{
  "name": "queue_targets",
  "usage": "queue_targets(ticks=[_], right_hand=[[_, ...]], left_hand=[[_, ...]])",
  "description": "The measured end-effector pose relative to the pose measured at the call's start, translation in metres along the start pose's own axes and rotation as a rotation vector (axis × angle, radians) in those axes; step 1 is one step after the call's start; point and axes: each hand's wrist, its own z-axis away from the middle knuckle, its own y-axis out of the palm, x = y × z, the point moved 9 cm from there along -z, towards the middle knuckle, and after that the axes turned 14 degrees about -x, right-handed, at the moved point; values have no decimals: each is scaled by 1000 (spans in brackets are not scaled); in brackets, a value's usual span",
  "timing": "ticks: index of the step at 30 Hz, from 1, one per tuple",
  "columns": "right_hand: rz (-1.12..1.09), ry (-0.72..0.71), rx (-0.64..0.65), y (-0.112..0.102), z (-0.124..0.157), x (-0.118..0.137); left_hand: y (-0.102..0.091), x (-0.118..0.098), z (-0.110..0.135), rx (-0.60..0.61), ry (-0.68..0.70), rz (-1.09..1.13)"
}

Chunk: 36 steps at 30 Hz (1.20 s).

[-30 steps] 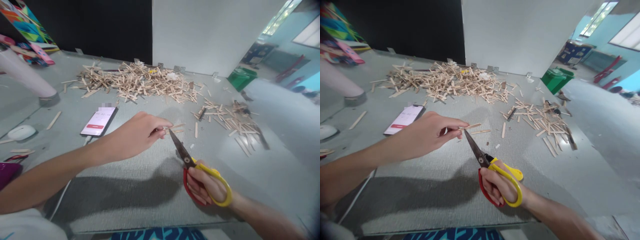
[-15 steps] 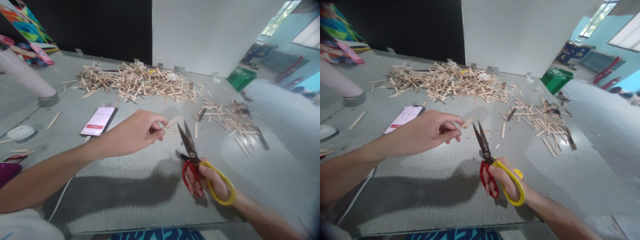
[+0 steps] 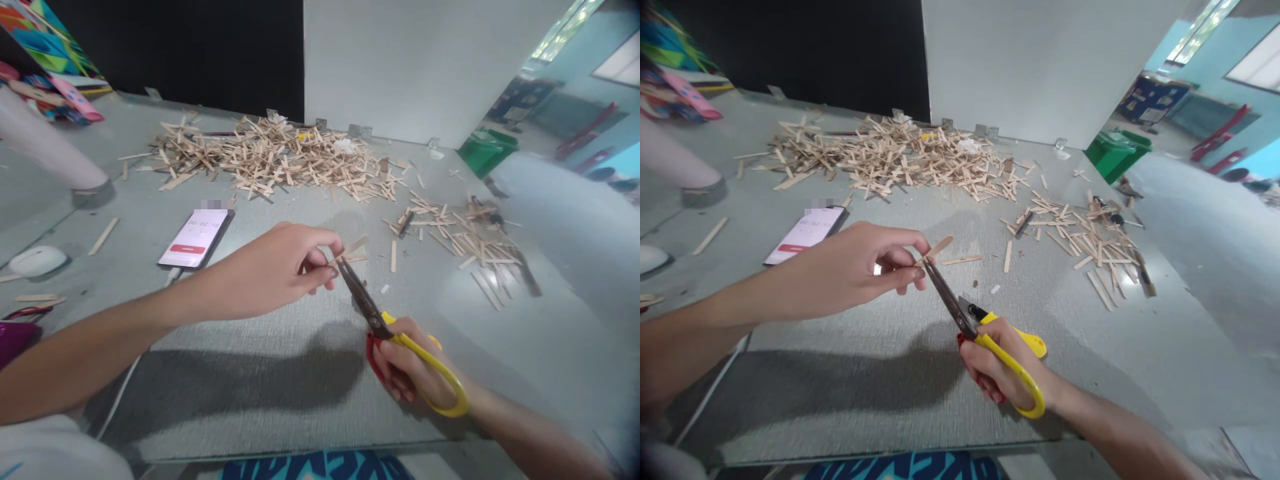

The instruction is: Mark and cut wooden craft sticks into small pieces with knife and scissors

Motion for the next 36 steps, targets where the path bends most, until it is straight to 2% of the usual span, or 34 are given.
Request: queue_targets(ticks=[6,16,24,36], right_hand=[[45,-68,-1,-2,0,2],[78,-74,11,-3,-1,2],[136,-106,-8,-6,-2,-2],[202,-109,-31,-9,-2,-2]], left_hand=[[-2,1,0,-5,20,-50],[-3,-2,1,-43,96,-178],[-10,-1,0,-76,88,-191],[-5,-2,0,-48,111,-196]])
